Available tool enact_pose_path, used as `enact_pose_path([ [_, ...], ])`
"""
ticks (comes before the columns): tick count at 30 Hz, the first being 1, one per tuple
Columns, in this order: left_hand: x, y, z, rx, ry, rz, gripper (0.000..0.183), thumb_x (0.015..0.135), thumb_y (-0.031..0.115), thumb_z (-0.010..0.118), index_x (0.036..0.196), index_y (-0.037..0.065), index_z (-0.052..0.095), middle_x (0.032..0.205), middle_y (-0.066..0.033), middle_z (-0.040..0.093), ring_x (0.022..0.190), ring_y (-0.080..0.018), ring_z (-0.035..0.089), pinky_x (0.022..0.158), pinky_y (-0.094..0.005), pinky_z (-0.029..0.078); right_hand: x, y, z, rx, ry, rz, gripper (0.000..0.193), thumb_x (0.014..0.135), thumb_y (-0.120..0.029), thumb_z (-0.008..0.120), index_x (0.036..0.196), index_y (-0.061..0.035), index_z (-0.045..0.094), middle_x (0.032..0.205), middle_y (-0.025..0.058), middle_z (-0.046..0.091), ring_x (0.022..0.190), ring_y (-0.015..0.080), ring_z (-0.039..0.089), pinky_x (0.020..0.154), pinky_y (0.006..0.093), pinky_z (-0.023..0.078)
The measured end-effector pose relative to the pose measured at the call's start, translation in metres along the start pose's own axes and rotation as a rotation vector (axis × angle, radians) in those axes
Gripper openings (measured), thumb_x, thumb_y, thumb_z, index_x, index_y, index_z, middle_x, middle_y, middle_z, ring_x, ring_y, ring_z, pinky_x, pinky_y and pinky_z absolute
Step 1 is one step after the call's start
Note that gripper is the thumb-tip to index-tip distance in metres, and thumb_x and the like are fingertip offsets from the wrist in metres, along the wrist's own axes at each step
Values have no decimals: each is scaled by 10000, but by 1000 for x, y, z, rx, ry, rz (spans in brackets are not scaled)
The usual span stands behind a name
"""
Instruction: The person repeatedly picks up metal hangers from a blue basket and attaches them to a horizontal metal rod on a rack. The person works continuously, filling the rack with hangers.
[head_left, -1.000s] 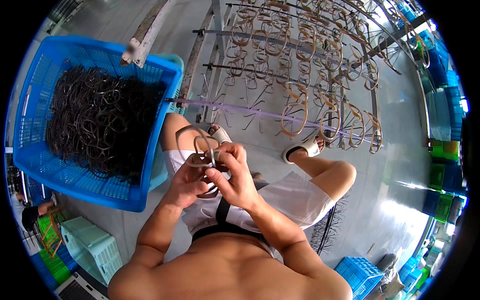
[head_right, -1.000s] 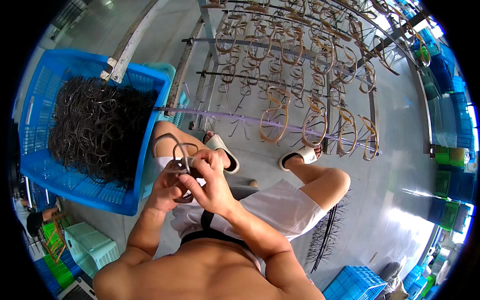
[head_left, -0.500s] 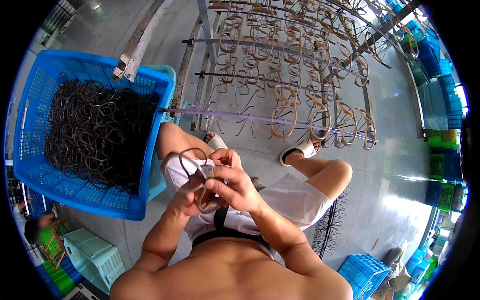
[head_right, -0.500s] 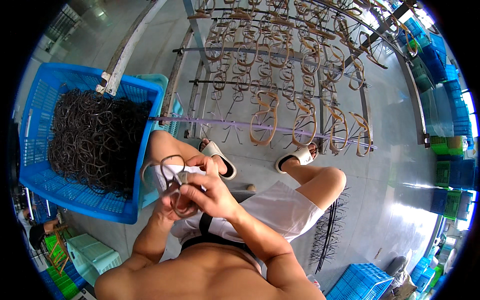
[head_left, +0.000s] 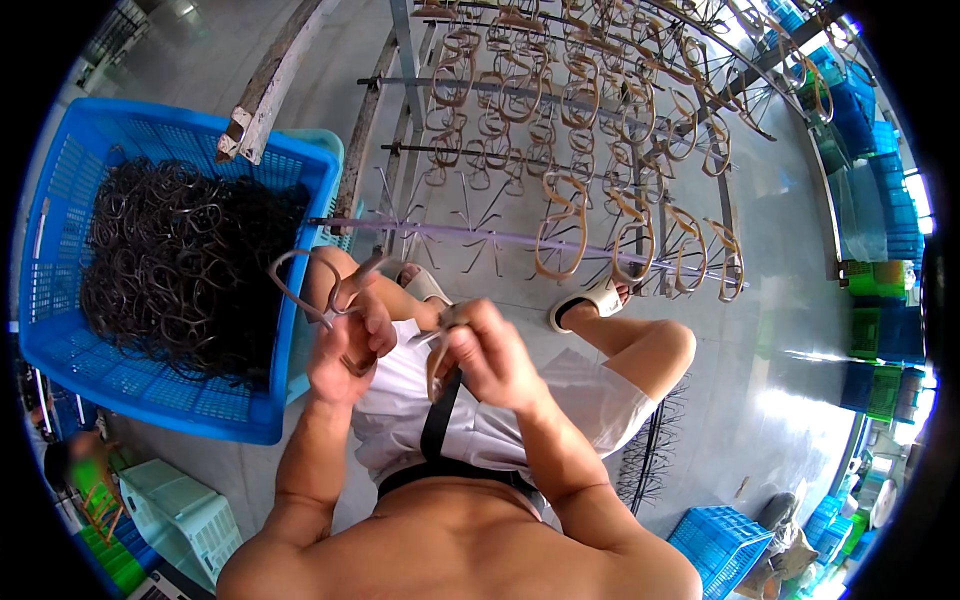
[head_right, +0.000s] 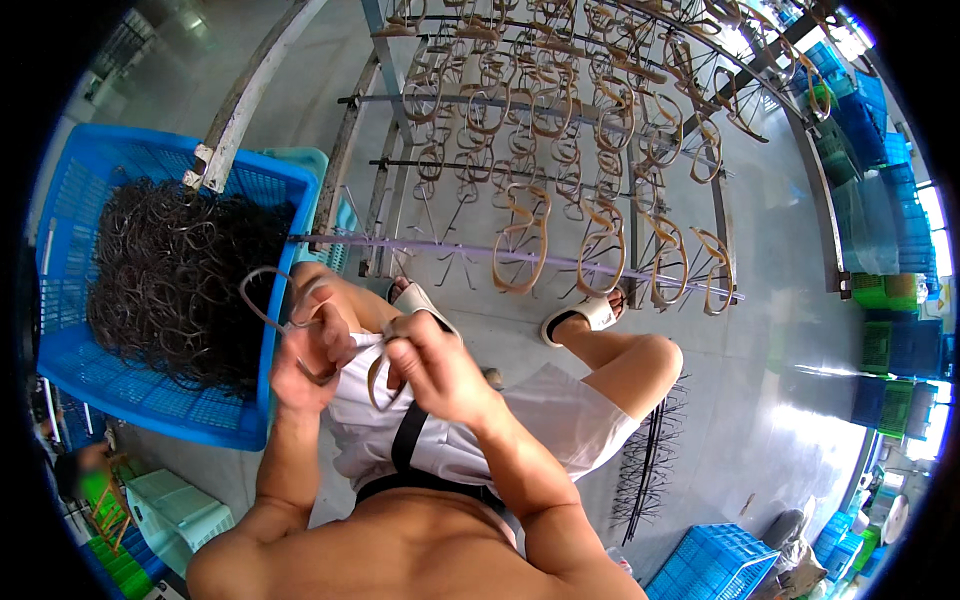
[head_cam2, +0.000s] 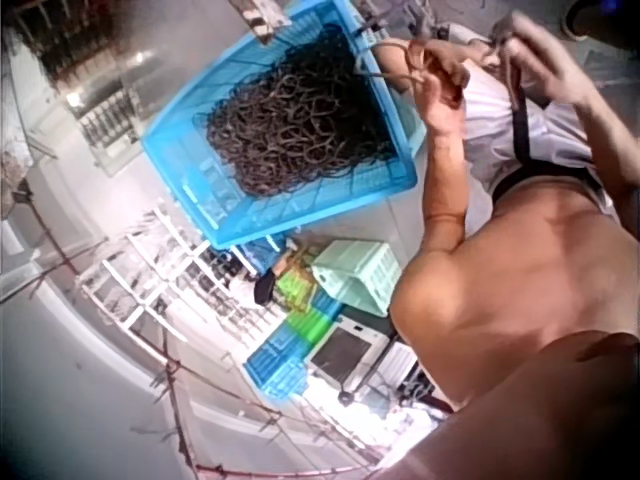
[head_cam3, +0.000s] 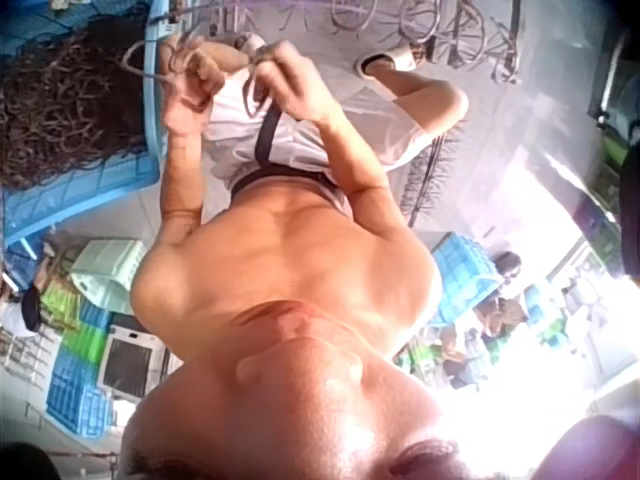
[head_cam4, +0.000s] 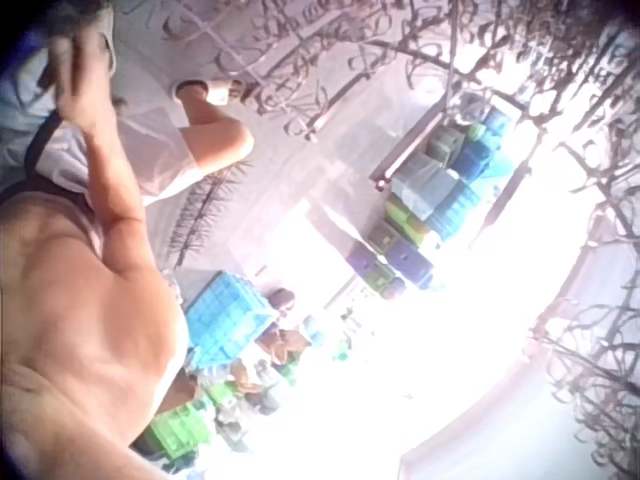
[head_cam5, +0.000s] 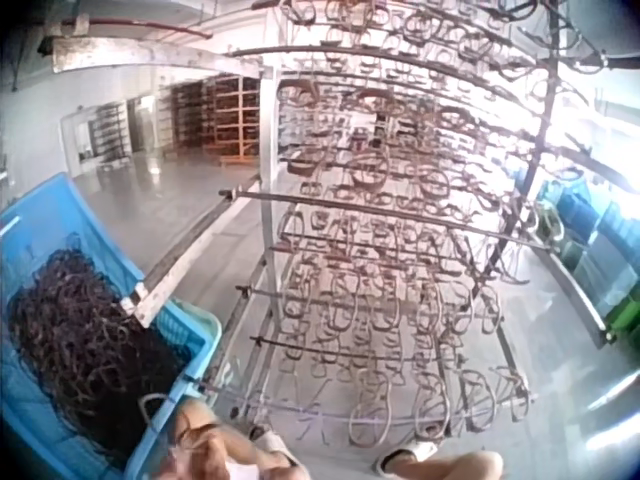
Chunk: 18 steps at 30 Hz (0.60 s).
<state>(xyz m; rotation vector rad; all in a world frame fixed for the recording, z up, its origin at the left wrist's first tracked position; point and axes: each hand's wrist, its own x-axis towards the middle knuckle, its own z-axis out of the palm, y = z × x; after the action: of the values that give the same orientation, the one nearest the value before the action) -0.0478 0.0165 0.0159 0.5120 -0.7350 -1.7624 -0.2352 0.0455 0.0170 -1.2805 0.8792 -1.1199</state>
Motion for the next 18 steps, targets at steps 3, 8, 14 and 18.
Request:
enact_pose_path([
  [3,19,19,16,81,227,-155,366,831,317,506,989,-11,540,745,-62,472,627,-160,472,569,-277,385,0,17,8,-176,85,-138,166,945,-157,475,1003,-1,474,612,54,541,514,137,527,484,258,414],
  [8,34,28,22,-247,169,-257,265,798,249,472,871,3,540,722,-67,497,642,-214,523,587,-317,428,8,30,-2,-464,173,-485,227,907,-133,523,1074,20,539,609,69,543,514,171,532,494,268,425],
  [14,43,22,26,111,319,-188,316,872,298,484,1000,14,539,757,-40,476,640,-132,432,569,-240,359,13,21,-11,-407,578,-391,251,929,-61,373,1133,28,488,558,31,519,375,90,425,373,223,349],
  [18,25,22,-7,401,266,-14,312,823,94,475,1129,43,450,850,-60,497,672,-120,468,550,-190,336,50,45,-12,-213,923,-129,287,979,-167,379,1253,-80,390,559,-18,431,405,40,362,353,190,312],
])
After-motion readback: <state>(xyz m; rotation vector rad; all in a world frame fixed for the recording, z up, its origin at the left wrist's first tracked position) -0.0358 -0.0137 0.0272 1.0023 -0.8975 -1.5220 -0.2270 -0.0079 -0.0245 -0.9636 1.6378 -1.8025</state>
